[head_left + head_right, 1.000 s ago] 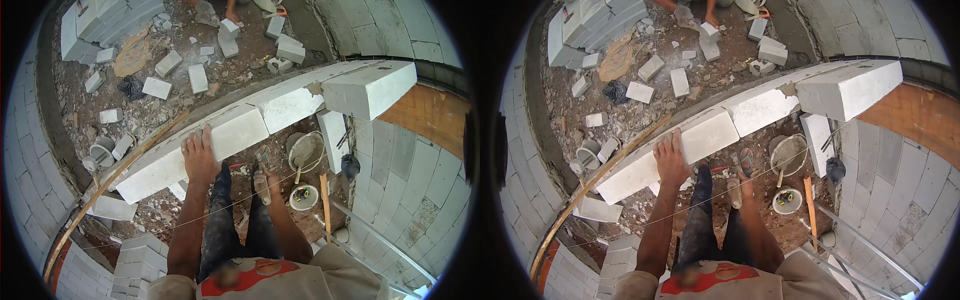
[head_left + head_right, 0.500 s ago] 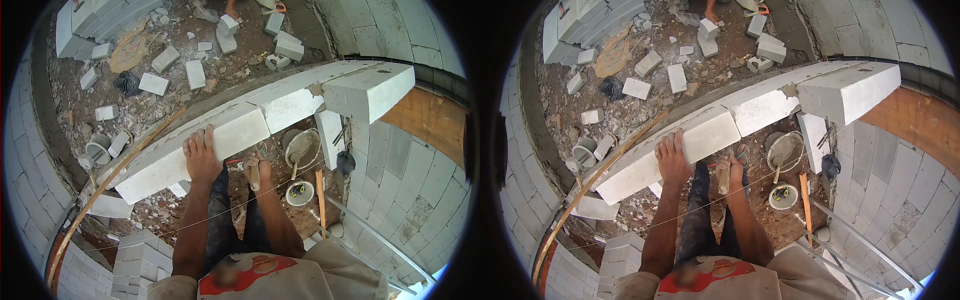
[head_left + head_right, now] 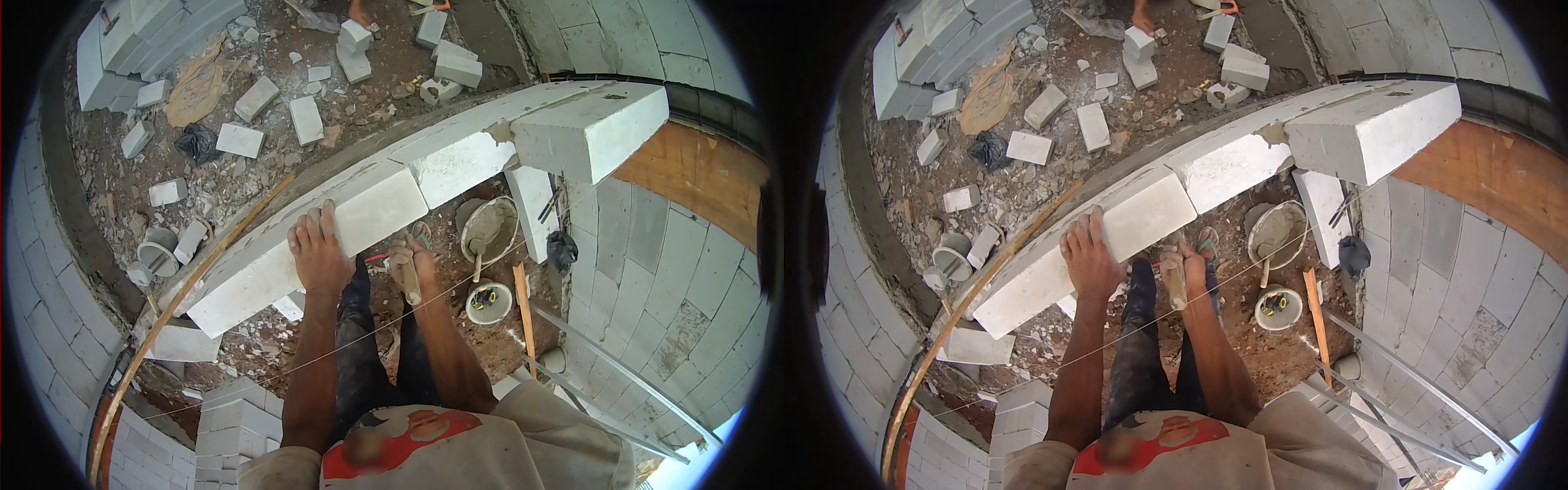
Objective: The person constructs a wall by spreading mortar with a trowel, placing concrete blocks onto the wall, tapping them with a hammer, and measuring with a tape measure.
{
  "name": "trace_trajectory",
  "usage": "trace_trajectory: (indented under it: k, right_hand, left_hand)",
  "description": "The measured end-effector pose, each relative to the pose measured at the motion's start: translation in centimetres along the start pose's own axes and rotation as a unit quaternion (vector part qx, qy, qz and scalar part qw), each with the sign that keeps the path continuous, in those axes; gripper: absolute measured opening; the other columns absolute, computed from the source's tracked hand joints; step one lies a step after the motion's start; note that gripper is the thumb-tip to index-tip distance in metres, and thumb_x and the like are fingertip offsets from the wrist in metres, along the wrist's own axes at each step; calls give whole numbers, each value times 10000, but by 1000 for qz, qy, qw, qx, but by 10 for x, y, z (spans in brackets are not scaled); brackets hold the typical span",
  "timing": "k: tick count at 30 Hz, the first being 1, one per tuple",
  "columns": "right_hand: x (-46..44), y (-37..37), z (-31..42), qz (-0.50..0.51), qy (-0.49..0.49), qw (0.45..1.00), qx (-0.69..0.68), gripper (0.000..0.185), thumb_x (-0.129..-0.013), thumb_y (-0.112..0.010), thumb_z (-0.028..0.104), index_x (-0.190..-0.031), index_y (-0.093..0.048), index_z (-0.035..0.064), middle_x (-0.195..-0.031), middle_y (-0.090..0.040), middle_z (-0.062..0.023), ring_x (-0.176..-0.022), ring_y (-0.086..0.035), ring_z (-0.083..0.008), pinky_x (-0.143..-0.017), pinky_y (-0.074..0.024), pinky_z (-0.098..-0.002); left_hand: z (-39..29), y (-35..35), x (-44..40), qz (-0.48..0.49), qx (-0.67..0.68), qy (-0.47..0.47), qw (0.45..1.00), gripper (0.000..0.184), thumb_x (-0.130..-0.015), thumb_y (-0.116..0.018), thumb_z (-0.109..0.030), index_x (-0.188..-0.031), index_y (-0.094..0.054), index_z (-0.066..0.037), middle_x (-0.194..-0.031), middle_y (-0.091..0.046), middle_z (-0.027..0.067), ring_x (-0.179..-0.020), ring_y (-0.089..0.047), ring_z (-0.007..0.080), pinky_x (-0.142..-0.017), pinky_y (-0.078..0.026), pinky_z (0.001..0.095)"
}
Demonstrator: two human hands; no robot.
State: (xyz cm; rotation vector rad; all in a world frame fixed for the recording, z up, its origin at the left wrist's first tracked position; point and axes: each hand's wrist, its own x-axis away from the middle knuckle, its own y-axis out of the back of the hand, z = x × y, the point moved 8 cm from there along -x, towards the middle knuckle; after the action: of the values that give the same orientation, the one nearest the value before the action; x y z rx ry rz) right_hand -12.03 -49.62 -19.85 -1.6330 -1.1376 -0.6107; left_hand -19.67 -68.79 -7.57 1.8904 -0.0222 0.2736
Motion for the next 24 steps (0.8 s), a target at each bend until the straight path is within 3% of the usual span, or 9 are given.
trace_trajectory:
  k: [2, 4, 6, 7, 12, 14, 18, 19, 24]
  right_hand:
    - [3, -1, 3, 4, 30, 997, 67, 179, -1148, -497, 242, -1154, -516, 64, -915, -514, -46, -678, -509, -128, -581, -478, -275]
    - [1, 0, 9, -4, 74, 994, 77, 169, -1141, -501, 236, -1201, -518, 79, -926, -521, -53, -689, -505, -129, -586, -475, -285]
    - [5, 0, 6, 3, 29, 995, 95, 135, -1157, -454, 258, -1201, -510, 142, -931, -528, -43, -663, -481, -145, -572, -459, -308]
    - [13, 7, 8, -34, 38, 992, 118, 190, -1142, -488, 286, -1140, -524, 99, -882, -532, -40, -640, -493, -145, -560, -465, -303]
    - [14, 11, 8, -45, 86, 992, 86, 328, -1115, -534, 335, -1008, -534, 25, -819, -535, -30, -603, -531, -149, -538, -481, -286]
    - [11, 6, -8, -10, -25, 1000, 12, 307, -1128, -519, 320, -979, -493, 53, -762, -477, 2, -583, -475, -132, -556, -483, -284]
    - [-3, 13, 0, -69, 157, 974, 147, 166, -1117, -489, 220, -986, -530, 127, -758, -538, -24, -560, -547, -167, -490, -496, -313]
    - [-7, 10, -4, -69, 100, 987, 108, 157, -1110, -492, 198, -969, -514, 133, -768, -552, -32, -542, -544, -167, -483, -492, -322]
    - [25, -8, -5, -83, 133, 975, 157, 132, -1096, -536, 191, -976, -521, 139, -773, -574, -35, -550, -547, -166, -500, -501, -334]
  left_hand:
    - [1, -4, -2, 8, 0, 2, 1000, 1004, -734, -842, -228, -1624, -397, -100, -1479, -503, 154, -1412, -453, 365, -1244, -271, 526]
    - [3, -11, 0, 43, -69, 1, 997, 1107, -756, -875, -476, -1656, -348, -105, -1516, -497, 189, -1441, -439, 404, -1240, -261, 575]
    - [0, -8, 0, 45, -50, -7, 998, 1127, -746, -880, -497, -1657, -346, -102, -1519, -498, 194, -1436, -445, 408, -1237, -265, 582]
    - [-1, -5, 1, 40, -32, 2, 999, 1148, -737, -886, -519, -1658, -345, -99, -1521, -498, 198, -1430, -451, 412, -1234, -268, 589]
    - [-7, -11, 5, 39, -49, -13, 998, 1208, -689, -948, -401, -1661, -305, -81, -1536, -476, 208, -1445, -430, 425, -1242, -274, 584]
    - [-8, -8, 2, 30, -67, 1, 997, 1195, -702, -938, -394, -1663, -302, -76, -1534, -474, 224, -1445, -434, 434, -1242, -279, 582]
    - [-12, -7, 4, 44, -117, 9, 992, 1195, -672, -965, -449, -1640, -358, -100, -1525, -498, 197, -1424, -464, 408, -1241, -303, 557]
    - [-10, -7, 3, 40, -122, 7, 992, 1199, -670, -967, -460, -1640, -357, -103, -1533, -496, 193, -1428, -461, 403, -1241, -306, 552]
    - [-12, -9, 4, 25, -141, 13, 990, 1216, -667, -971, -487, -1640, -350, -103, -1549, -495, 185, -1433, -458, 394, -1231, -324, 543]
